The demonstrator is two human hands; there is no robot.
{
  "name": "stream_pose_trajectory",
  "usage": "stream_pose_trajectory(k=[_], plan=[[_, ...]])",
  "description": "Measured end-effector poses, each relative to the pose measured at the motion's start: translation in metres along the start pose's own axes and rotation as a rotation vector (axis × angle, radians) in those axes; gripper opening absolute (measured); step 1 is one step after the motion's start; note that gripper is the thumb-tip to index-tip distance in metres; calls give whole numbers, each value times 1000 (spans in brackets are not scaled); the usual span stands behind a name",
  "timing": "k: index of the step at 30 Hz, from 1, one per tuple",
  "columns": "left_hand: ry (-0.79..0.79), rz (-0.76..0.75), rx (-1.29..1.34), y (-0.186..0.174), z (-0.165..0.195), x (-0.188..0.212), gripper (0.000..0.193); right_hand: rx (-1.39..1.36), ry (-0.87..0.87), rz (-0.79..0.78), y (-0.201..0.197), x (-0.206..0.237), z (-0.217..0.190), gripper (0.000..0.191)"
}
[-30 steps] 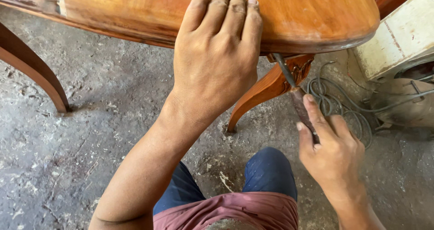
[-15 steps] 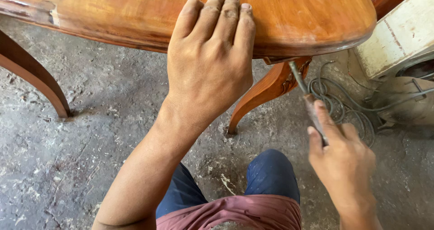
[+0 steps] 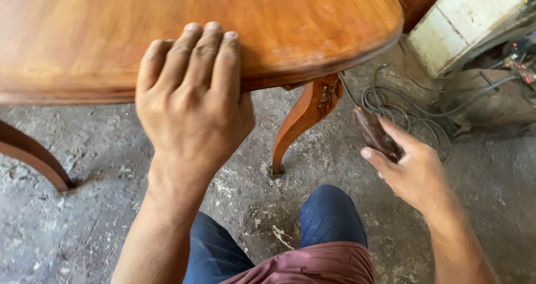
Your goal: The person kneels beside a wooden table and uses a hand carving chisel to shape and smooth the carved detail on a table leg, steadying the table with the other hand and repositioning around the leg to work different spots.
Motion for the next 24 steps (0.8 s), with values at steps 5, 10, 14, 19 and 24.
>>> stream_pose_trajectory(k=[5,10,14,19,24], plan=[[14,-14,-53,0,5,1,28,-464,316,53,4,-15,25,62],[28,-34,-93,0,10,1,28,-509,317,9,4,-23,16,60],[34,-36,-101,1,13,3,32,-476,464,5,0,-24,7,61],[27,-43,-107,4,11,7,41,-766,430,-73,6,-28,-12,57],[31,-38,-100,5,11,9,42,-867,392,-257,0,-18,-22,56]])
Point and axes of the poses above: each hand's wrist, its own x-axis away from the middle knuckle, its own y-axis out of the palm, z = x × y, the point moved 4 cm from there along -x, towards the middle knuckle, and after that the axes turned 15 degrees about -x, right-handed, at the moved point
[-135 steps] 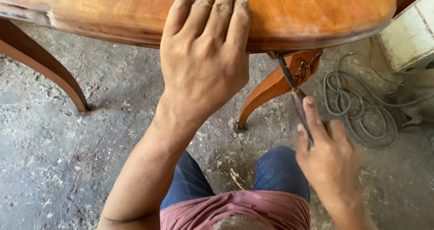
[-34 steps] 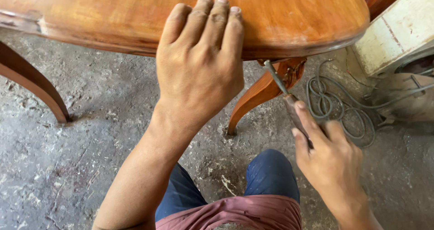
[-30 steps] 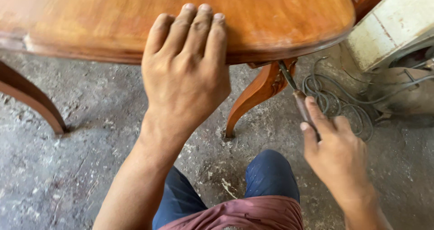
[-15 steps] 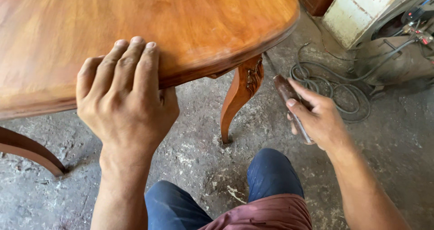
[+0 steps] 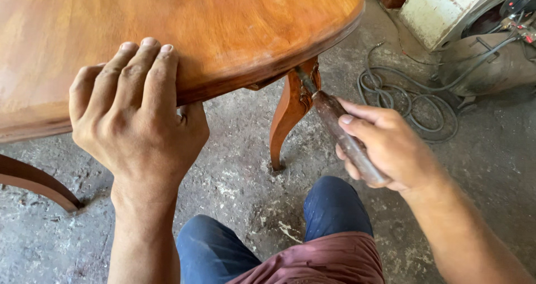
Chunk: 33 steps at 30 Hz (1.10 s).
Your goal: The person kneels beside a wooden table and uses a hand carving chisel to shape and smooth the carved detail on a table leg, steadying the table with the other hand and repositioning around the leg to work different spots.
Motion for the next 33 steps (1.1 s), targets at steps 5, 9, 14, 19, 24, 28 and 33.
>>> stream_pose_trajectory(k=[5,9,14,19,24,28,33], plan=[[10,-11,3,-3,-1,0,43,-28,-12,145,-25,-5,-10,57],[9,-6,15,-5,-2,-1,42,-148,10,113,-19,-14,-4,53],[1,-6,2,-3,-4,2,37,-303,-49,-79,18,2,6,50],[23,-9,13,0,-5,2,40,-146,67,-137,23,30,29,56],[56,-10,6,-4,0,-11,28,676,-472,-32,-21,26,15,68],[9,-3,29,-12,4,-19,31,1450,-965,-96,-31,8,-17,49],[-14,2,41,-10,8,-21,34,1965,-1174,-189,-18,-15,-68,45]])
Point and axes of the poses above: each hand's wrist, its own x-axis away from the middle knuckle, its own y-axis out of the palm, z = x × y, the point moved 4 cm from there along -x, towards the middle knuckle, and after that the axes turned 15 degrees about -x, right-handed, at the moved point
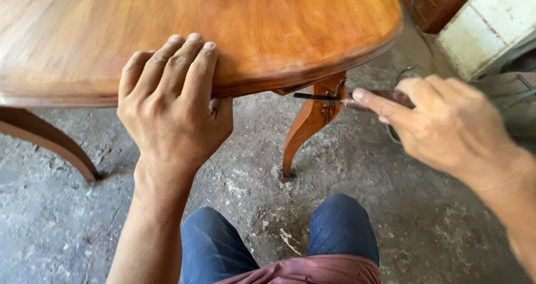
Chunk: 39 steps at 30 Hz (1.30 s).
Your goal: The person kneels beside a wooden table and uses a hand carving chisel to shape and smooth the carved detail on a table leg, steadying the table with the other hand and repositioning around the leg to work different spots.
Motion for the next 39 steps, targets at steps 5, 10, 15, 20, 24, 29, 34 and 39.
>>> stream_pose_trajectory(k=[5,10,15,20,24,29,34,39], plan=[[-1,-12,-3,6,3,4,39,442,-182,-102,-21,-37,5,54],[4,-12,6,6,7,2,40,466,-287,-53,-21,-48,17,49],[41,-6,-53,13,11,1,30,509,-293,-139,1,-30,56,41],[82,1,-80,17,11,9,32,554,-321,-95,13,-14,98,39],[42,-33,-90,29,12,20,28,428,-22,-13,21,31,95,42],[-9,110,-444,55,63,52,51,-204,702,-10,66,116,72,51],[395,-250,-284,103,136,77,56,-1112,1175,151,169,167,14,58],[796,-407,-331,156,182,56,65,-1444,1361,106,250,203,-46,46]])
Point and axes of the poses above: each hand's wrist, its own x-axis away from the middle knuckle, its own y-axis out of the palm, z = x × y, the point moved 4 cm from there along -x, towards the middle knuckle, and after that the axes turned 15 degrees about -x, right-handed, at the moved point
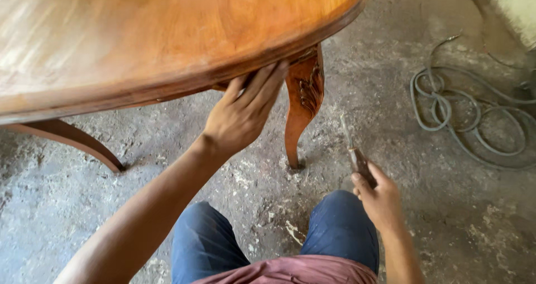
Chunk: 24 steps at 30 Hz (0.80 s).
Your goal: The person kneels beside a wooden table and uses a hand carving chisel to shape and smooth the carved detail on a table leg, steadying the table with the other hand and repositioning around the leg to work different spots.
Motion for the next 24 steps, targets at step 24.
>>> stream_pose_trajectory(k=[24], plan=[[-808,381,997,-71,59,36,30,298,-485,-129,10,29,-39,63]])
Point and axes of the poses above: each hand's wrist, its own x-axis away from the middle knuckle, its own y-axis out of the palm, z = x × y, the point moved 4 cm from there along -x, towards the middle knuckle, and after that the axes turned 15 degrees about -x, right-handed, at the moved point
